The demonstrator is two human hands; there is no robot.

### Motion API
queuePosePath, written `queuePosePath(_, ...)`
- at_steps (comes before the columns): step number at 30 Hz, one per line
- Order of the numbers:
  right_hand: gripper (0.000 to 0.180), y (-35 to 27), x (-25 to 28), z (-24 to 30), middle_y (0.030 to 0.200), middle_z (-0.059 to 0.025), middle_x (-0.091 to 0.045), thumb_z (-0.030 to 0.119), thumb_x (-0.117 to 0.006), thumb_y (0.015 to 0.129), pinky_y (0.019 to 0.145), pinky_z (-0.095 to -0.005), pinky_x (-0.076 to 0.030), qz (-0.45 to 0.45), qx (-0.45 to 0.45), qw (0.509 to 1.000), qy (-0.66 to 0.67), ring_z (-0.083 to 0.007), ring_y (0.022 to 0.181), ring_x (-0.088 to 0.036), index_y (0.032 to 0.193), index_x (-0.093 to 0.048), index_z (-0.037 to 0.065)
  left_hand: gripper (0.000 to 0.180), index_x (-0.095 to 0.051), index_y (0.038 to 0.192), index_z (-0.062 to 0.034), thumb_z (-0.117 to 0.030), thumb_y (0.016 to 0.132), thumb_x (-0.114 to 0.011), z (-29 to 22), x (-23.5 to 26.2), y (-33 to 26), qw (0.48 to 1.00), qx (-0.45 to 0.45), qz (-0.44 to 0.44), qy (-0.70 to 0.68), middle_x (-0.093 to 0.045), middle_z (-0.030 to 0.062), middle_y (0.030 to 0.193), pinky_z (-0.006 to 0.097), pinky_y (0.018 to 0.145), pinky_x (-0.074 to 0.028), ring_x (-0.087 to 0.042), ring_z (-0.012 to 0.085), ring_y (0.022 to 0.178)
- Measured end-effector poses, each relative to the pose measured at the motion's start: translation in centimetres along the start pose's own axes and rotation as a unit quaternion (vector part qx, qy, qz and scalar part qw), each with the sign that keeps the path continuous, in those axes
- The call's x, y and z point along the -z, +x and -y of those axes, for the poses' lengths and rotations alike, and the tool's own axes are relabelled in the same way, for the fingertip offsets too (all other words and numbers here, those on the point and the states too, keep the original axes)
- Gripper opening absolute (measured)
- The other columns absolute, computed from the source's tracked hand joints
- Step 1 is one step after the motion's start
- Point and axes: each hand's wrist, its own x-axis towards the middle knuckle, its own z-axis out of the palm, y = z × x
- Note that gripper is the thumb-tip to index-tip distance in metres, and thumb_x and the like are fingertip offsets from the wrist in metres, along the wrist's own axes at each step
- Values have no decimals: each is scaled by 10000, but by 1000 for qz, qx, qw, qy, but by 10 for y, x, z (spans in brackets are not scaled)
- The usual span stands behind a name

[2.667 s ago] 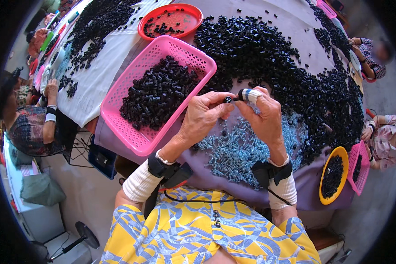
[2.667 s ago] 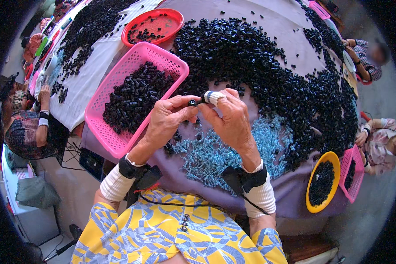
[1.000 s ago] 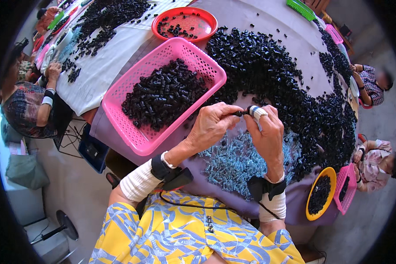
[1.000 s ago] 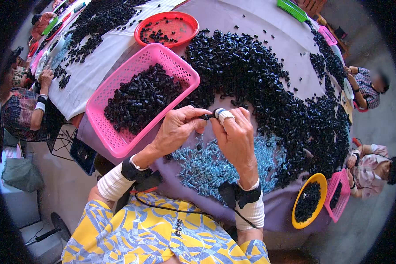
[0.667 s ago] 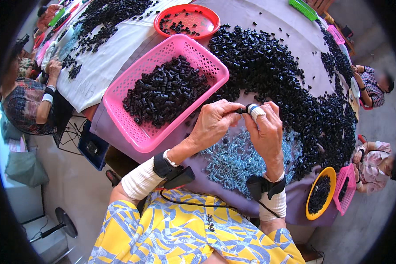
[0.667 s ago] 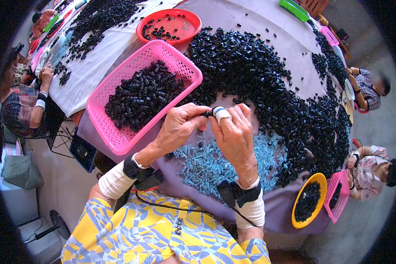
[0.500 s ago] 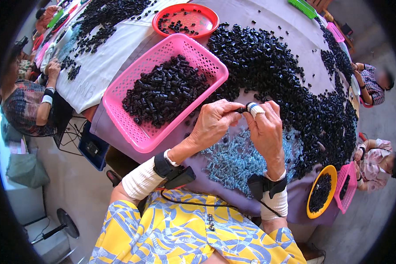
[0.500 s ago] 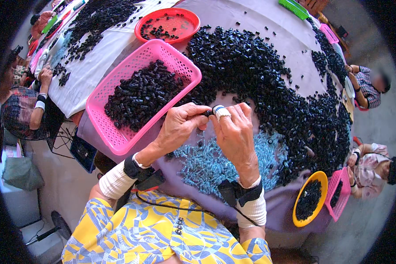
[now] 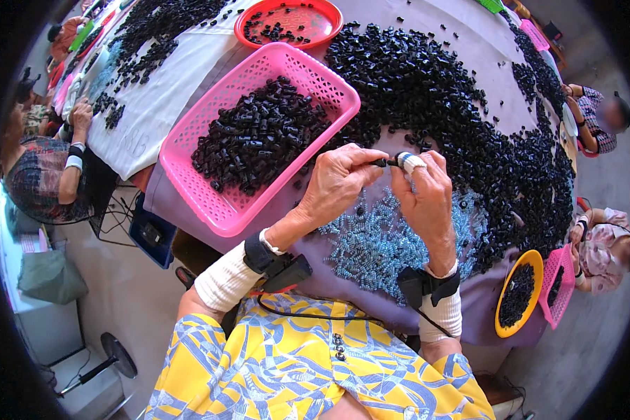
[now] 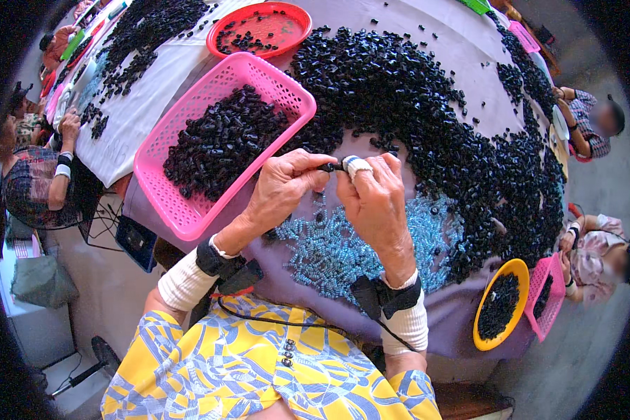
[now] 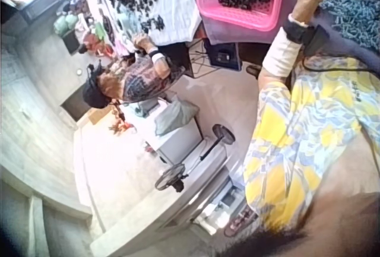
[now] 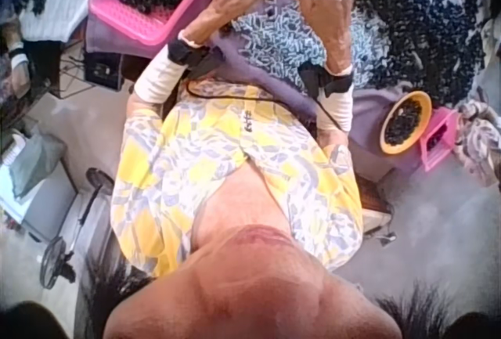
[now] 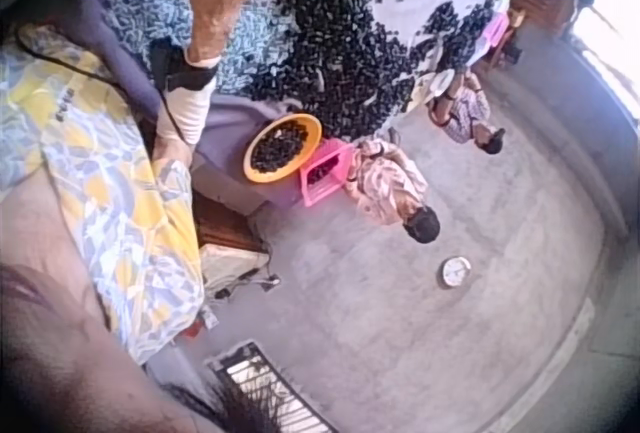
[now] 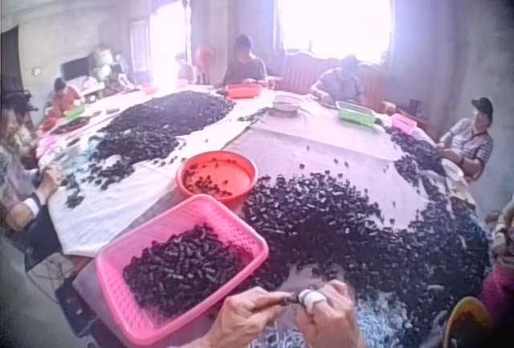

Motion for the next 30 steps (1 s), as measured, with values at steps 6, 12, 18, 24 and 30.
queuePosePath(6,107,-1,-3,-3,736,-113,-592,85,-656,765,796,-416,-419,-19,10,999,-27,-280,704,-580,814,-604,6,237,-651,1071,10,9,838,-604,0,-3,0,999,16,-6,-36,-592,29,851,213,681,-481,-573,82,748)
queuePosePath(12,112,0,-4,1,732,-88,-586,92,-650,774,824,-418,-411,-3,28,999,-46,-259,728,-583,845,-600,20,241,-649,1073,14,19,837,-601,0,-5,0,999,6,-7,-31,-588,28,847,213,681,-481,-572,83,752)
queuePosePath(18,95,0,-2,0,748,-111,-575,73,-610,804,820,-416,-410,15,34,998,-47,-267,739,-573,854,-586,-4,255,-651,1073,6,33,825,-598,-1,-8,-1,1000,-19,-15,-7,-574,32,822,208,671,-476,-569,86,734)
queuePosePath(24,112,-1,3,5,792,-151,-591,78,-597,838,826,-421,-418,46,9,996,-82,-306,773,-578,860,-591,-32,254,-657,1066,3,33,821,-595,-3,-8,0,1000,-15,-3,0,-565,29,813,213,660,-468,-561,83,720)
queuePosePath(30,98,-6,-1,1,837,-137,-579,95,-595,823,848,-421,-390,68,-8,992,-107,-282,843,-559,837,-583,-1,262,-655,1065,5,43,814,-593,7,-7,2,999,-36,-8,38,-578,24,819,209,660,-468,-561,80,717)
